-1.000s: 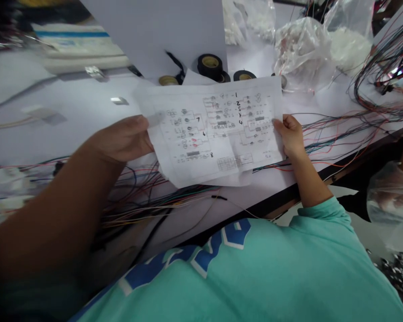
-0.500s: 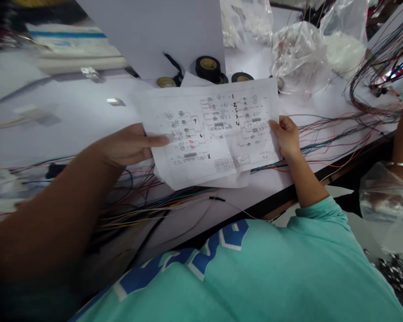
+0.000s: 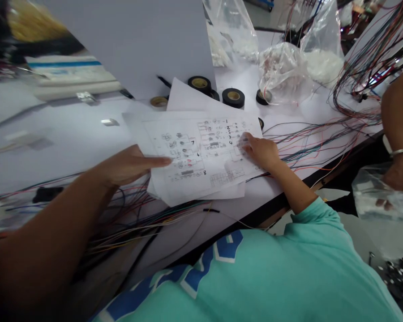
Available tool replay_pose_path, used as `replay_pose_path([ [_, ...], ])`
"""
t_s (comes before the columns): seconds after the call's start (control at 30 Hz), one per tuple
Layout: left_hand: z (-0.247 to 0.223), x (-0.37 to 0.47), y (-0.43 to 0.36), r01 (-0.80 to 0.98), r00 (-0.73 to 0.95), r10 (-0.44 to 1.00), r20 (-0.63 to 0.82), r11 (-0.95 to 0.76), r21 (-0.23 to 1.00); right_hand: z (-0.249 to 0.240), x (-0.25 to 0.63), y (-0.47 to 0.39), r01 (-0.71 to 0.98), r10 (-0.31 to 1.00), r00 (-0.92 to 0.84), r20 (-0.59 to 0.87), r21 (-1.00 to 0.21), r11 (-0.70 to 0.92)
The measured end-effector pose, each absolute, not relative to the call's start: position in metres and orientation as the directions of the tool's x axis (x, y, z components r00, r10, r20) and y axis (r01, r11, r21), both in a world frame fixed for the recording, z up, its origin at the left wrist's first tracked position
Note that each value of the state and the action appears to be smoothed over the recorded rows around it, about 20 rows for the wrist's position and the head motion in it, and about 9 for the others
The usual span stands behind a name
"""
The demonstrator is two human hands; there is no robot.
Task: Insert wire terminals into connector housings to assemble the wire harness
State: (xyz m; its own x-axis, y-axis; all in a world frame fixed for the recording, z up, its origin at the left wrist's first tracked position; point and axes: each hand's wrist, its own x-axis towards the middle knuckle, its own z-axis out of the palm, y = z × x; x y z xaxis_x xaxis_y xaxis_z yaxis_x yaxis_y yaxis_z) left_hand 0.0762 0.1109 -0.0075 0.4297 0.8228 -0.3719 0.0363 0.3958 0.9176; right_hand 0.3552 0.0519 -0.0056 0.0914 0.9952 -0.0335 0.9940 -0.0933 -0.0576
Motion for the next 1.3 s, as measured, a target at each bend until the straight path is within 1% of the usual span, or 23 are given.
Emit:
replay_pose_path([
  [0.13, -0.0111, 0.0743, 0.1136, 0.084, 0.444, 0.812, -0.379, 0.383, 0.92, -0.0026, 0.3504, 0.0517, 0.993, 0.99, 0.118, -0.078, 0.005, -0.118],
  [0.27, -0.0129, 0.0747, 0.1165, 0.131, 0.425, 0.805, -0.413, 0.397, 0.908, 0.0002, 0.3506, 0.0487, 0.993, 0.989, 0.103, -0.102, 0.061, -0.097],
  [0.43, -0.0117, 0.0762, 0.1181, 0.166, 0.444, 0.787, -0.429, 0.398, 0.902, 0.0006, 0.349, 0.0472, 0.991, 0.99, 0.083, -0.117, 0.112, -0.07],
  [0.77, -0.0103, 0.077, 0.1172, 0.17, 0.408, 0.791, -0.455, 0.424, 0.889, 0.0004, 0.3445, 0.0482, 0.993, 0.989, 0.044, -0.14, 0.116, -0.028],
  [1.17, -0.0156, 0.0758, 0.1188, 0.135, 0.421, 0.798, -0.432, 0.416, 0.9, -0.0054, 0.3492, 0.0476, 0.996, 0.998, 0.026, -0.051, 0.081, -0.022],
  [1.3, -0.0146, 0.0748, 0.1187, 0.15, 0.429, 0.794, -0.431, 0.407, 0.901, -0.0067, 0.35, 0.0474, 0.997, 0.998, 0.05, -0.029, 0.068, -0.048],
])
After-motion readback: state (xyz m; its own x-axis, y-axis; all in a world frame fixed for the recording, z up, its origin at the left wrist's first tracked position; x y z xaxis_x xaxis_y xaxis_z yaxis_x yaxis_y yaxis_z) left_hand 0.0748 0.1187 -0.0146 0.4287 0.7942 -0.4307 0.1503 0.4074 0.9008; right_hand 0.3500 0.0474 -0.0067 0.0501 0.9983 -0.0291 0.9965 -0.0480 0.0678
